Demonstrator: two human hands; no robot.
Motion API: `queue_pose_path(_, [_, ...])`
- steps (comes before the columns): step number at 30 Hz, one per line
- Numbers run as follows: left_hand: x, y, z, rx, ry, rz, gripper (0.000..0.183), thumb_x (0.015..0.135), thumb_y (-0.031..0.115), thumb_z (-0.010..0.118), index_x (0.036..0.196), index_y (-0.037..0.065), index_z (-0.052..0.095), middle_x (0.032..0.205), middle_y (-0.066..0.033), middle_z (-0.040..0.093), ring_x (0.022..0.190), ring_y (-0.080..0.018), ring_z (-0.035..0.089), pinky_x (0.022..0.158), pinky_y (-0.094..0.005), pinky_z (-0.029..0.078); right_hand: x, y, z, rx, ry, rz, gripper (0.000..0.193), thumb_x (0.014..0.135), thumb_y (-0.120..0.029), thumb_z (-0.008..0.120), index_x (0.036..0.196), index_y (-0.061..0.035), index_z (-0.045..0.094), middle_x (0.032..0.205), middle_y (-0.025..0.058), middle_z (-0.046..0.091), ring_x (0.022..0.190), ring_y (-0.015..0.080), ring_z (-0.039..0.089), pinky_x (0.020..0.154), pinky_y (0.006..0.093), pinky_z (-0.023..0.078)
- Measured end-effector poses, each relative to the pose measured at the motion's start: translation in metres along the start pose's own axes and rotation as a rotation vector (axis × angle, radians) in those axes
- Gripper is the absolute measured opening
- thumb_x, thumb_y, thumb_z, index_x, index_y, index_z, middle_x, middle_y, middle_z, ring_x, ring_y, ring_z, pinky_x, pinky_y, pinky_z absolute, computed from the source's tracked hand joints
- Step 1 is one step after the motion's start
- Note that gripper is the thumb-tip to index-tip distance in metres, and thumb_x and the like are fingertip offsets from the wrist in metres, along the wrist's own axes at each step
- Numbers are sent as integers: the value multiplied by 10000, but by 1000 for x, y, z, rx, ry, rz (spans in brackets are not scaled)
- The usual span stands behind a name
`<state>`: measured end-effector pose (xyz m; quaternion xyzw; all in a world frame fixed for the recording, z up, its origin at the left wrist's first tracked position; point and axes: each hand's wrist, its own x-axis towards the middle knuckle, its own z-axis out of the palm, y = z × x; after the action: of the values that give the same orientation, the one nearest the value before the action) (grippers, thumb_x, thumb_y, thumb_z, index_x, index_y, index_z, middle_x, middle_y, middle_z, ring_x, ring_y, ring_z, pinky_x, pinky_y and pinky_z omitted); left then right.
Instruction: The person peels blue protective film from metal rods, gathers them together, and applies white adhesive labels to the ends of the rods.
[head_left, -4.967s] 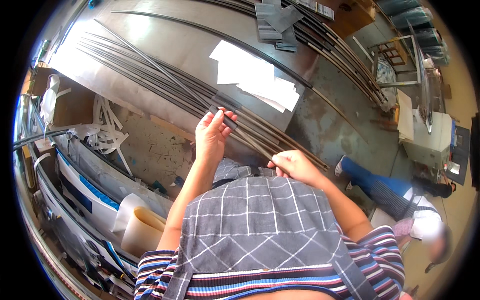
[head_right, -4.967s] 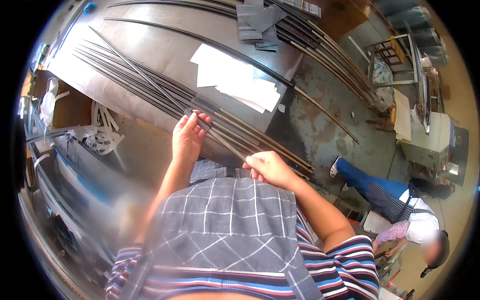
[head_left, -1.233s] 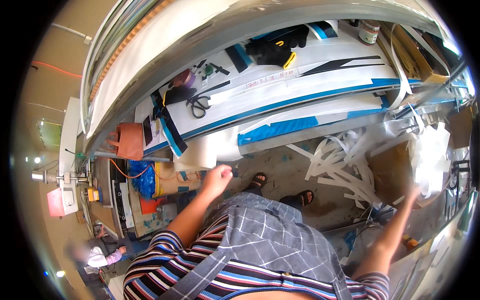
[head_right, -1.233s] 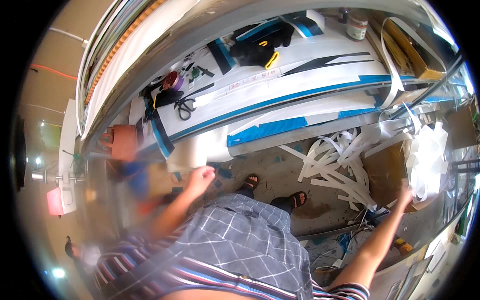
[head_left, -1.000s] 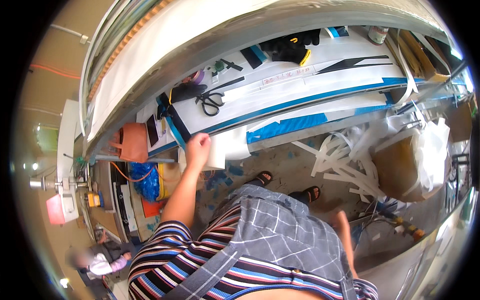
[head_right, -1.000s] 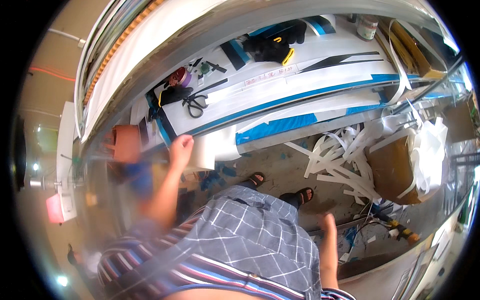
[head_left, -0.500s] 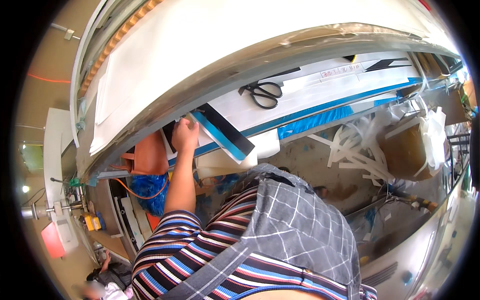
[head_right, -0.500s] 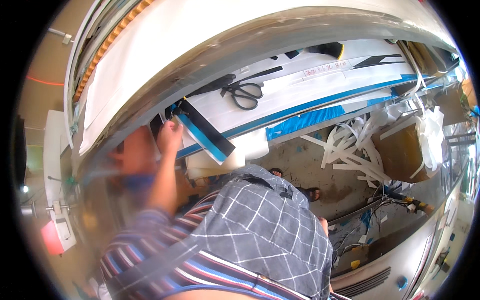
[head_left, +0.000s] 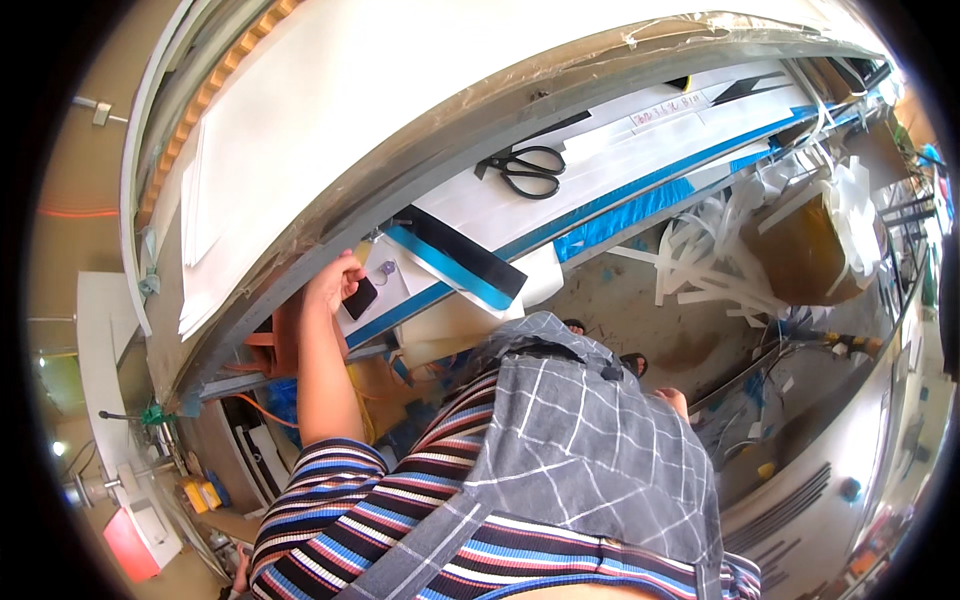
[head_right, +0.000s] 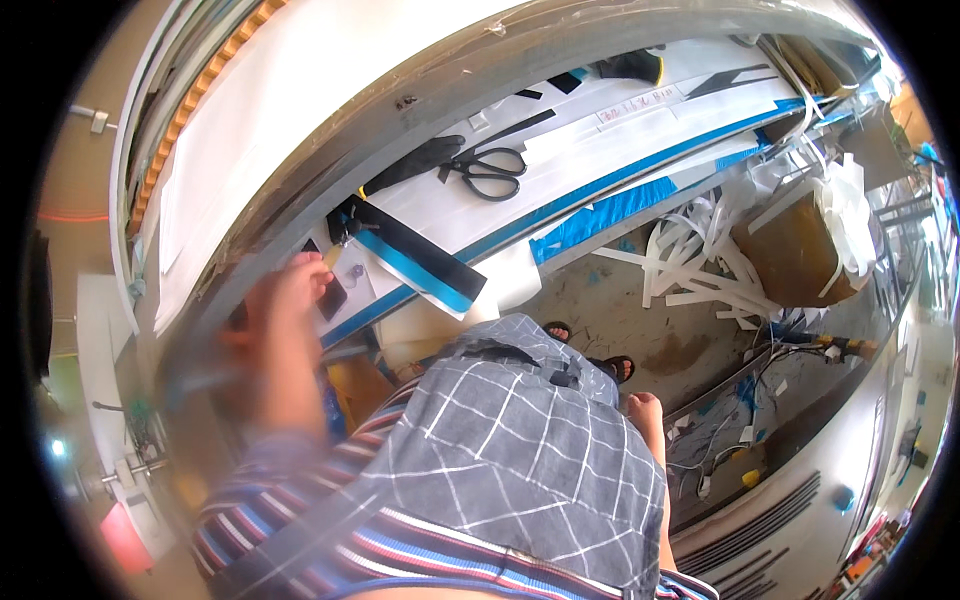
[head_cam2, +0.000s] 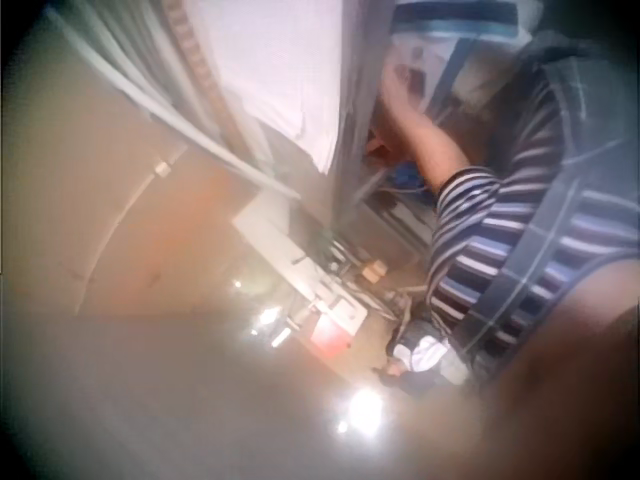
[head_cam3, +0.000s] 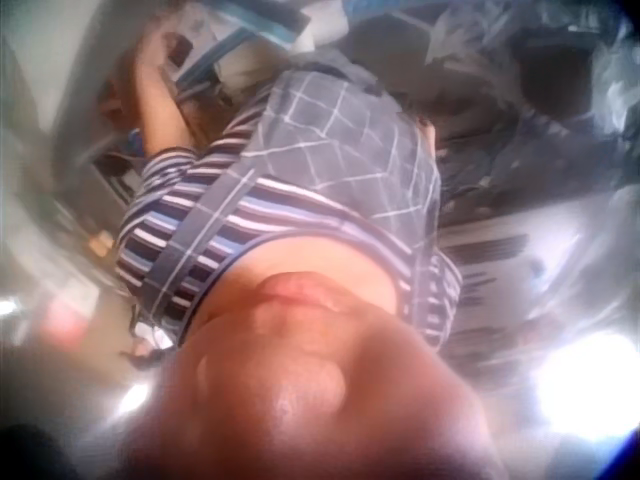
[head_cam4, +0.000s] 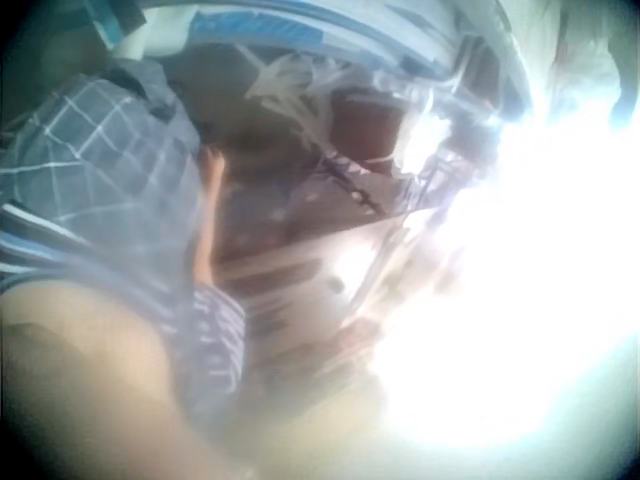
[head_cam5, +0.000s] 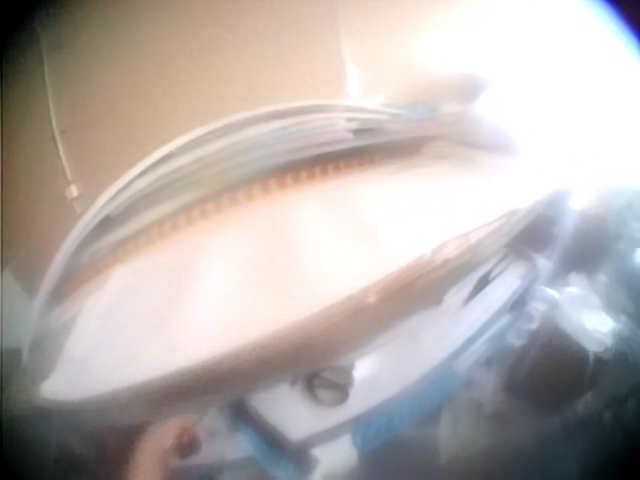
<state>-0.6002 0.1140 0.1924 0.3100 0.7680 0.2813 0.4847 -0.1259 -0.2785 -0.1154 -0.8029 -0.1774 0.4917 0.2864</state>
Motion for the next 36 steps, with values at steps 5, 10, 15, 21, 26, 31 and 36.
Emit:
queue_pose_path(5, [2, -45, 8, -767, -108, 13, 187, 798, -55, 580, 930, 76, 567, 785, -56, 619, 661, -149, 634, 568, -242, 542, -28, 10, 15, -65, 54, -32, 289, 776, -210, 619, 867, 58, 676, 707, 136, 668, 640, 208, 633, 620, 332, 499])
queue_pose_path(10, [-112, -42, 122, -544, -771, 205, 276, 830, -26, 613, 1075, 56, 516, 870, -53, 615, 745, -167, 643, 612, -259, 559, -42, -99, 26, -64, 85, -227, 280, 834, -242, 652, 983, -6, 663, 897, 144, 695, 824, 209, 660, 731, 338, 504])
queue_pose_path(15, [-133, -64, 198, 80, -838, 1109, 232, 782, -59, 657, 967, 53, 572, 887, -98, 608, 792, -219, 610, 713, -307, 498, -121, -265, 21, 332, -86, -708, 513, 792, -126, 745, 1259, -41, 552, 1205, 87, 597, 1080, 187, 578, 895, 319, 482])
queue_pose_path(21, [-202, -72, 291, 189, -854, 1826, 178, 775, -39, 668, 886, 59, 570, 906, -104, 590, 863, -262, 593, 764, -348, 473, -160, -222, -5, 330, 544, -947, 224, 754, -116, 725, 977, -126, 722, 1107, 102, 640, 1029, 260, 583, 848, 326, 494])
queue_pose_path(26, [-242, -140, 303, 191, -1121, 1825, 288, 684, -65, 672, 933, 64, 606, 990, -117, 588, 992, -300, 579, 862, -389, 461, -204, -135, 7, 316, 817, -829, 290, 719, -124, 724, 1008, -149, 729, 1127, 83, 641, 1057, 256, 562, 862, 335, 487])
queue_pose_path(31, [-285, -189, 318, 239, -1784, 1883, 422, 608, 1, 710, 1017, 80, 642, 1065, -132, 607, 1071, -341, 549, 971, -471, 401, -193, -61, 37, 346, 996, -669, 180, 716, -91, 670, 896, -80, 673, 968, 122, 657, 943, 301, 610, 794, 371, 500])
queue_pose_path(36, [-287, -248, 312, 345, -2011, 1487, 187, 768, -54, 678, 938, 17, 647, 885, -103, 647, 867, -242, 633, 819, -351, 492, -220, -4, 81, 362, 945, -390, 231, 770, -167, 650, 963, -39, 644, 962, 149, 656, 954, 325, 607, 817, 406, 489])
